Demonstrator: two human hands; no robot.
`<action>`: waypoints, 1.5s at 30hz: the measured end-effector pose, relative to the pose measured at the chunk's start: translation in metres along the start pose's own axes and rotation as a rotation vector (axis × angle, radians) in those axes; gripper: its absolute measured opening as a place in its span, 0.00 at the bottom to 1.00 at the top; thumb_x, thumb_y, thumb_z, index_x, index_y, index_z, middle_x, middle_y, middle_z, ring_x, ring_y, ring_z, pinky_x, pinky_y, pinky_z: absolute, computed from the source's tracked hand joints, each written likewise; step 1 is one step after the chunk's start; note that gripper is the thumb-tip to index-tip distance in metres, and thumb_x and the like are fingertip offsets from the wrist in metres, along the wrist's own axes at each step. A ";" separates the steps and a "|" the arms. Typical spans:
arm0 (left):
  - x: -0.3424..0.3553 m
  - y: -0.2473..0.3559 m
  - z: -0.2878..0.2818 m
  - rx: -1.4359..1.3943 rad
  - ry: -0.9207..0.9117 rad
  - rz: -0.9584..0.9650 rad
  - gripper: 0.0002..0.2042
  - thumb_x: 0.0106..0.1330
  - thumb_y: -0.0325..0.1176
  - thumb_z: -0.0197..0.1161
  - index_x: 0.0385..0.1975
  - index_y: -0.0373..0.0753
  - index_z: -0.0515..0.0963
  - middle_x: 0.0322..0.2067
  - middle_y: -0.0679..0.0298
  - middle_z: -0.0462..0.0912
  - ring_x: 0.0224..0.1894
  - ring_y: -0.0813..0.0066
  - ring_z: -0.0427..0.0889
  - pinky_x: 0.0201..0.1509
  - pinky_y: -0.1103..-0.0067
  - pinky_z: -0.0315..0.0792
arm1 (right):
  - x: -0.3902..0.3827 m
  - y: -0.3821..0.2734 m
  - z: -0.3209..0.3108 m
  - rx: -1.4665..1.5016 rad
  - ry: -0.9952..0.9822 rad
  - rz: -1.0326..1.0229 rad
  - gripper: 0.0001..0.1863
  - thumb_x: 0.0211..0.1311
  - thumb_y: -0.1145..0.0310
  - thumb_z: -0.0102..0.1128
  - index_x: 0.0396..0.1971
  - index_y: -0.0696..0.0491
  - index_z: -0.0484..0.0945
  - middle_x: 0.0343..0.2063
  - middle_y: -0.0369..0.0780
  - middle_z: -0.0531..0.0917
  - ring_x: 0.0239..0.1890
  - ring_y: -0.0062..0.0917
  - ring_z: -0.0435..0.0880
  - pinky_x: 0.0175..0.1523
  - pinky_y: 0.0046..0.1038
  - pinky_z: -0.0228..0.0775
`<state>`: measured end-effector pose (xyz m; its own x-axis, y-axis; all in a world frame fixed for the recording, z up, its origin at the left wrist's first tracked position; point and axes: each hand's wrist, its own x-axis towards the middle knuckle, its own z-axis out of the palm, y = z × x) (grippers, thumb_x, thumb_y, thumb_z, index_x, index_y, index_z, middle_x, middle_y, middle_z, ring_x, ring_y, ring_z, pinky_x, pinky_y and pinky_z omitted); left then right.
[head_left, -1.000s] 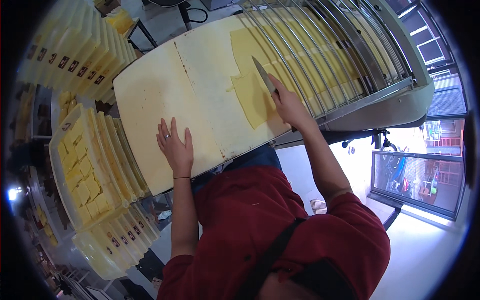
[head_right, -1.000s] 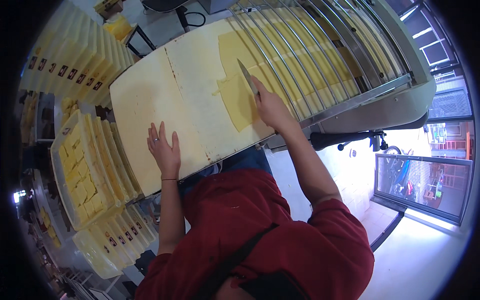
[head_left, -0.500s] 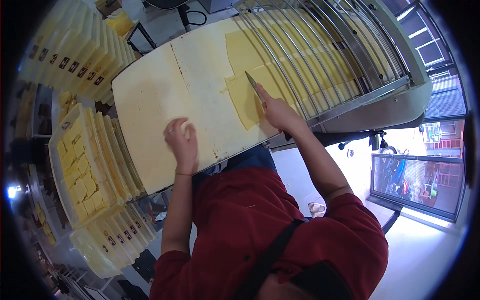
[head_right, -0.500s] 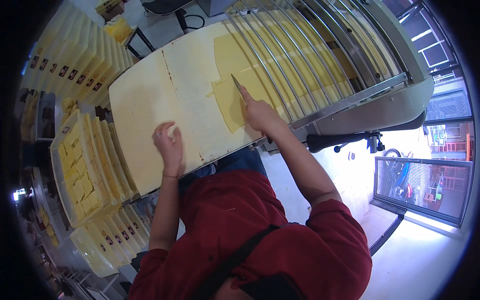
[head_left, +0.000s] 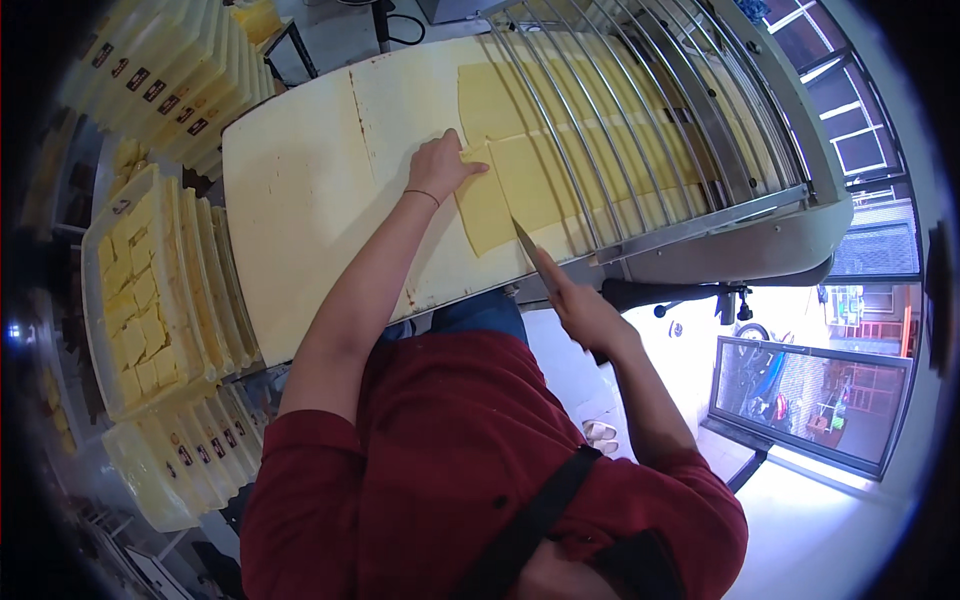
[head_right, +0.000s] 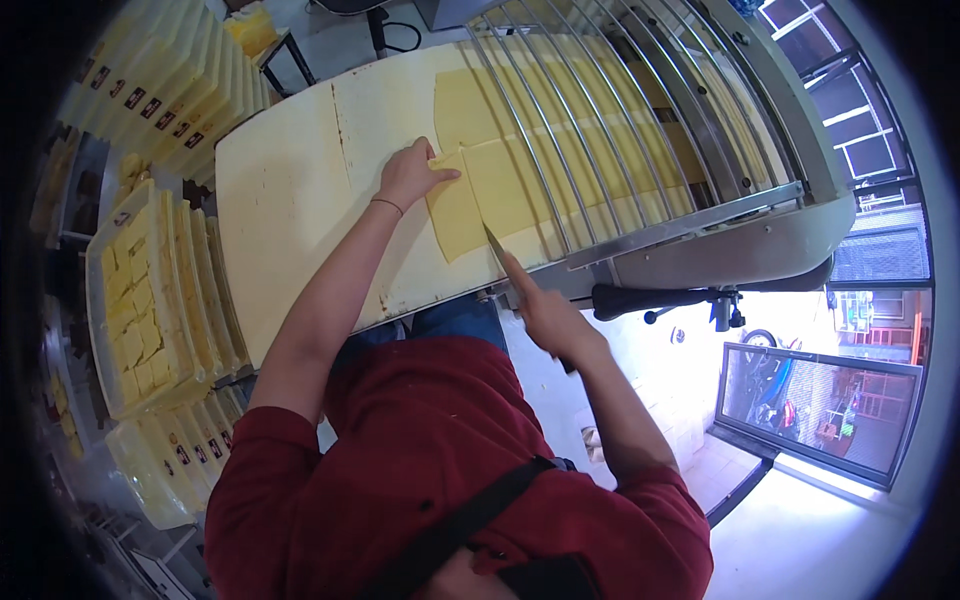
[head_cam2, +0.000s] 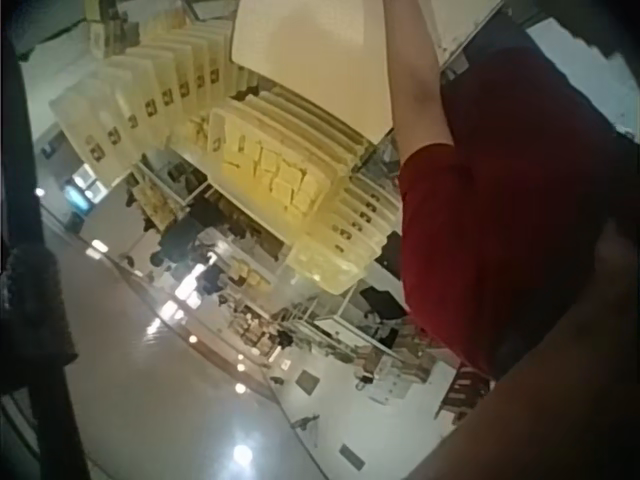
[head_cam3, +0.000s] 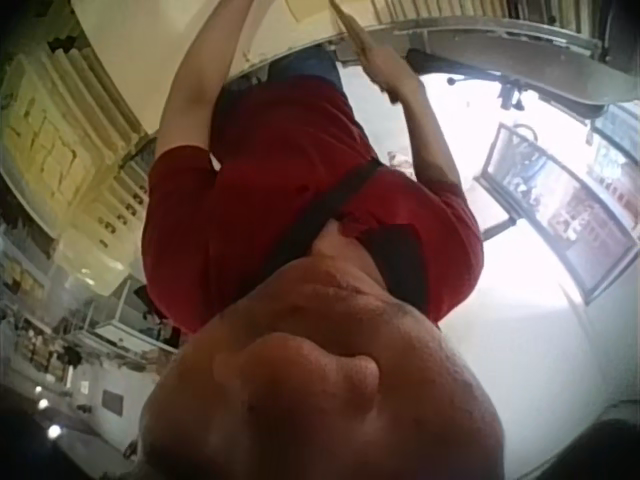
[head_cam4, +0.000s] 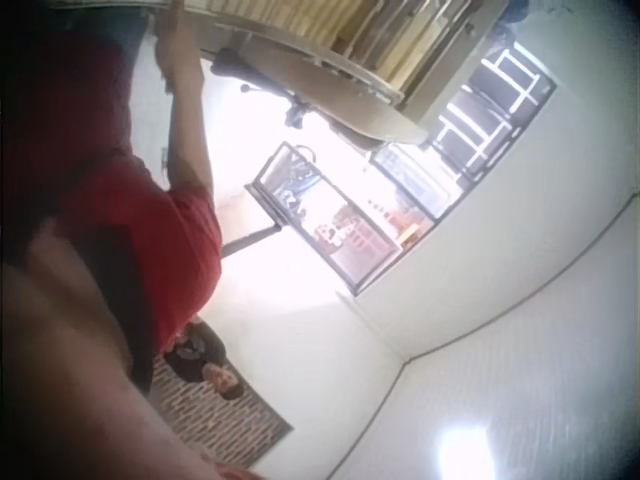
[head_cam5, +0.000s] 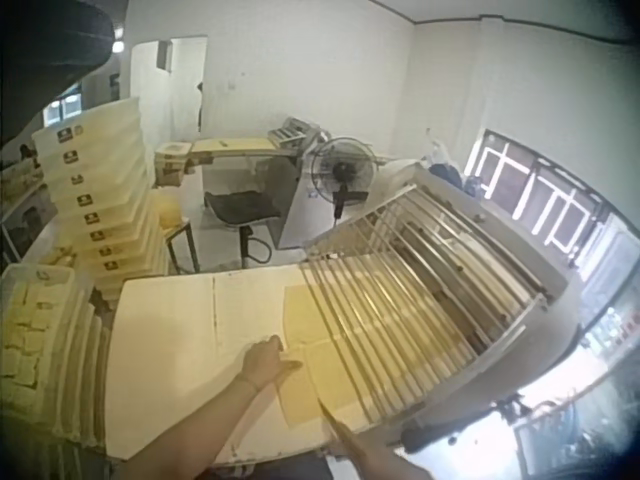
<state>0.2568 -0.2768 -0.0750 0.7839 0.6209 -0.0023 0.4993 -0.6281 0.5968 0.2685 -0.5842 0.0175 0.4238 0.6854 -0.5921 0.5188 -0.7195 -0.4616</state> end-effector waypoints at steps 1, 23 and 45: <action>0.004 -0.003 0.003 -0.002 0.009 0.065 0.17 0.53 0.39 0.73 0.34 0.36 0.74 0.28 0.57 0.79 0.33 0.57 0.79 0.40 0.66 0.74 | -0.018 0.001 -0.002 0.019 -0.052 0.047 0.38 0.71 0.71 0.41 0.74 0.31 0.38 0.20 0.46 0.79 0.17 0.31 0.78 0.22 0.34 0.73; -0.241 -0.088 -0.069 -0.907 0.383 -0.522 0.17 0.65 0.25 0.63 0.53 0.35 0.73 0.39 0.58 0.82 0.37 0.76 0.84 0.35 0.81 0.82 | 0.060 -0.105 0.052 -0.035 0.168 -0.413 0.31 0.72 0.69 0.44 0.73 0.37 0.50 0.22 0.56 0.79 0.27 0.55 0.79 0.35 0.50 0.69; -0.263 -0.107 -0.084 -0.134 0.440 -0.085 0.10 0.59 0.29 0.67 0.40 0.37 0.81 0.37 0.58 0.79 0.37 0.65 0.80 0.44 0.73 0.75 | 0.078 -0.143 0.125 -0.166 0.010 -0.507 0.40 0.64 0.75 0.46 0.74 0.39 0.43 0.27 0.58 0.81 0.29 0.54 0.81 0.38 0.52 0.73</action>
<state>-0.0341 -0.3336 -0.0706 0.4973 0.8253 0.2675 0.4803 -0.5187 0.7073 0.1345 -0.4417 -0.0447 0.0960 0.9442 -0.3151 0.7704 -0.2709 -0.5772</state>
